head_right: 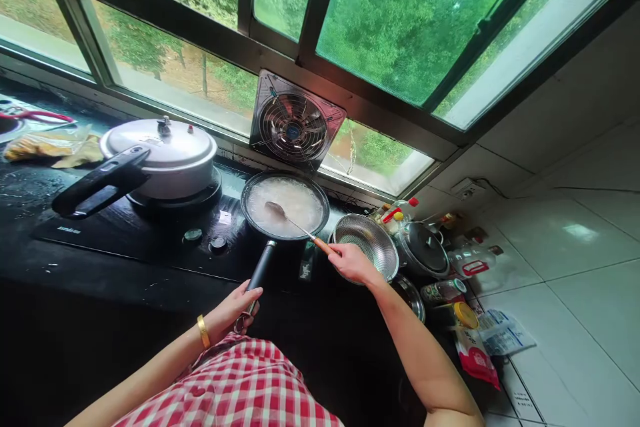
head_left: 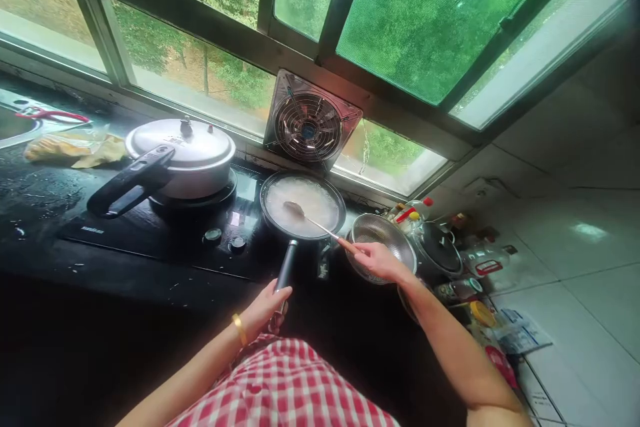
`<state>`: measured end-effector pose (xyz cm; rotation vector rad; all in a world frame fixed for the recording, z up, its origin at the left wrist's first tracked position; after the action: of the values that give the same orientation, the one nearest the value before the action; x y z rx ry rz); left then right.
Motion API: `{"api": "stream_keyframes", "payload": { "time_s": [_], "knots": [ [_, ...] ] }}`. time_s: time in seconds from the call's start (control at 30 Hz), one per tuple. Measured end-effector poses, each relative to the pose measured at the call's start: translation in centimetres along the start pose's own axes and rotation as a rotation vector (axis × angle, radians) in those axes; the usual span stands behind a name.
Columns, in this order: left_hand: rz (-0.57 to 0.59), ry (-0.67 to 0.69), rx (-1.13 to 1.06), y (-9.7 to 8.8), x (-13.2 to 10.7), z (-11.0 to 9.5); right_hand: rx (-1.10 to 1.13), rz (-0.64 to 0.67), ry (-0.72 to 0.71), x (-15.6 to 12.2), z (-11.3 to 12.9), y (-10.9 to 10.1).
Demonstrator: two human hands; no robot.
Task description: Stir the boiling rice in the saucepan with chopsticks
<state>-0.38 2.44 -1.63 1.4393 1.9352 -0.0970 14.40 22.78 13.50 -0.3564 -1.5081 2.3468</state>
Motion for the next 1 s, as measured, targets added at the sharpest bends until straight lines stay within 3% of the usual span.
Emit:
{"api": "stream_keyframes", "payload": {
  "time_s": [0.13,0.27,0.47,0.6,0.77,1.0],
  "knots": [
    [-0.001,-0.006,-0.005,0.1,-0.1,-0.2,-0.104,-0.123,0.039,-1.4,0.1,-1.3],
    [-0.003,-0.018,-0.009,0.1,-0.1,-0.3,-0.253,-0.229,0.094,-0.4,-0.8,-1.4],
    [-0.017,-0.004,0.006,0.1,-0.1,-0.3,-0.421,-0.203,0.196,3.3,-3.0,-0.3],
    [-0.024,-0.006,0.015,0.1,-0.2,-0.3,-0.444,-0.159,0.247,4.1,-4.1,0.1],
    [-0.013,-0.008,0.019,0.0,-0.1,-0.2,-0.317,-0.127,0.239,2.7,-5.2,-0.1],
    [0.008,0.0,0.012,-0.2,0.4,0.1,0.175,0.07,0.469,-0.4,-4.2,-1.6]
  ]
}}
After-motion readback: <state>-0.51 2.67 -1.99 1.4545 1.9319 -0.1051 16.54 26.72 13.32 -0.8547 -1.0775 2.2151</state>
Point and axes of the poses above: each hand's wrist, its own x-axis towards the middle knuckle, its own y-axis out of the palm, z = x × y, the point moved 3 cm from there along x, towards the middle knuckle, and after that the axes turned 11 degrees about -y, right-handed, at the moved point
